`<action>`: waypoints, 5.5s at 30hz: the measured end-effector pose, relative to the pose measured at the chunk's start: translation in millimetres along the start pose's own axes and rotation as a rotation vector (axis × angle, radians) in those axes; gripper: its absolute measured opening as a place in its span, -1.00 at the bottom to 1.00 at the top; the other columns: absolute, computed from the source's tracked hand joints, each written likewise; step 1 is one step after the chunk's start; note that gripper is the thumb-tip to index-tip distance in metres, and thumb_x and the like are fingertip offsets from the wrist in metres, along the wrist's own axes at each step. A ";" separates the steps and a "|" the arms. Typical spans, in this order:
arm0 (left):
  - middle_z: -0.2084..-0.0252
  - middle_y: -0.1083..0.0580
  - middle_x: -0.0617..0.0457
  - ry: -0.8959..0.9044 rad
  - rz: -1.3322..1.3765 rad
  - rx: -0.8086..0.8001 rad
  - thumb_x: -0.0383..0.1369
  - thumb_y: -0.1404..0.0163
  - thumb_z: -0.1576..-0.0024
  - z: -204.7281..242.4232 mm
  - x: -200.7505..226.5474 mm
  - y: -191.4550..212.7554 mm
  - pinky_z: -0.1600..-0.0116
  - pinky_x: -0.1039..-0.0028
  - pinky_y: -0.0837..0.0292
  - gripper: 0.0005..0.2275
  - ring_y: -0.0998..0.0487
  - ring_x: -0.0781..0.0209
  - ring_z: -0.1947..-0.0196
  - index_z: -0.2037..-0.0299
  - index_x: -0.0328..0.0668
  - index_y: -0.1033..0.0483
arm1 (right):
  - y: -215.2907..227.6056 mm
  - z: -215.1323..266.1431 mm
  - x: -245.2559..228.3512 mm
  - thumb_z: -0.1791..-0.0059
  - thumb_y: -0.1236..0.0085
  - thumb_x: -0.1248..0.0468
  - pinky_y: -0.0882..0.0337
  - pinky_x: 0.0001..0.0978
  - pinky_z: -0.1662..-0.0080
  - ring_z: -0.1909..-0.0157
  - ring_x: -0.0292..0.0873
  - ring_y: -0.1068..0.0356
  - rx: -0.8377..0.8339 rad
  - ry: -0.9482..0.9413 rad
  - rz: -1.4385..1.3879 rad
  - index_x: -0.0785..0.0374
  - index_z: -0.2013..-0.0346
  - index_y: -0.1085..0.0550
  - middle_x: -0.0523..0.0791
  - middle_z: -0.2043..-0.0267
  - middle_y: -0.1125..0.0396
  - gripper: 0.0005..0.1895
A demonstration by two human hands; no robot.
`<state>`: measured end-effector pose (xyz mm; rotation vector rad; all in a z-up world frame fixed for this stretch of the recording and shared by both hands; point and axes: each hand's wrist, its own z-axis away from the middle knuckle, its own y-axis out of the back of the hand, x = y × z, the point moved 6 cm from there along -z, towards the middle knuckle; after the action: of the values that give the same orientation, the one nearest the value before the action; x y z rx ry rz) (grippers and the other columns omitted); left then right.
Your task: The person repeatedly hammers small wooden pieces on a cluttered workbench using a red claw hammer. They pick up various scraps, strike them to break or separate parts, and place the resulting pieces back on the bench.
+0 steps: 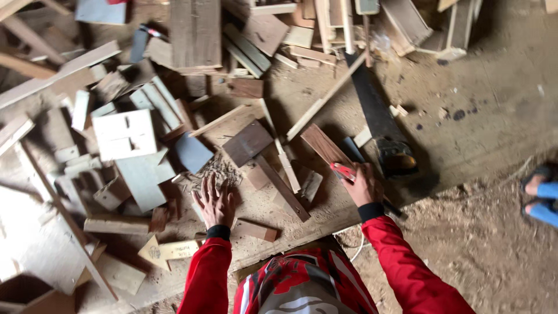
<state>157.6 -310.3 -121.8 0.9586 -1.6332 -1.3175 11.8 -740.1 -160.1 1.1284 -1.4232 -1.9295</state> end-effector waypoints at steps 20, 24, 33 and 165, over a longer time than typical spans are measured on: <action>-0.29 -0.35 -0.03 0.746 0.232 0.136 -0.44 -0.04 -0.03 269.4 -99.6 33.6 -0.47 0.03 0.03 -0.62 -0.24 -0.04 -0.38 -0.11 -0.01 -0.48 | 26.0 93.2 -134.7 0.31 -0.46 0.12 -0.46 -0.19 -0.11 -0.05 0.01 -0.43 0.002 0.703 -0.213 0.15 -0.02 -0.51 -0.09 -0.02 -0.38 -0.37; -0.13 -0.45 0.00 0.715 0.347 0.147 -0.44 -0.03 -0.07 291.2 -113.2 31.9 -0.37 0.09 -0.15 -0.63 -0.38 -0.03 -0.20 -0.13 -0.06 -0.46 | 2.9 126.1 -192.6 0.33 -0.47 0.13 -0.47 -0.17 -0.08 -0.07 0.01 -0.45 -0.111 0.804 -0.149 0.14 -0.01 -0.54 -0.09 -0.01 -0.41 -0.38; 0.20 -0.52 -0.05 0.790 0.648 0.369 -0.51 -0.06 -0.13 326.9 -194.8 69.2 0.03 0.23 -0.51 -0.84 -0.55 -0.05 0.13 0.09 -0.17 -0.53 | -40.5 194.0 -313.9 0.27 -0.44 0.09 -0.49 -0.15 0.00 0.01 0.05 -0.47 -0.202 0.735 -0.105 0.19 -0.10 -0.52 -0.07 -0.10 -0.35 -0.34; -0.38 -0.28 -0.11 0.368 0.478 0.320 -0.10 -0.33 0.17 193.1 -110.6 315.0 -0.49 -0.06 0.21 -0.25 -0.22 -0.05 -0.43 -0.29 -0.06 -0.37 | 80.5 213.5 -402.3 -0.05 -0.10 0.24 -0.04 -0.47 0.59 0.67 -0.31 -0.06 -0.267 -0.087 -1.664 0.19 0.17 -0.41 -0.19 0.47 -0.26 -0.88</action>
<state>0.5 -85.7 149.5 0.8576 -1.6671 -0.5349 43.5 -341.8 72.8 2.4334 0.1293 -2.9332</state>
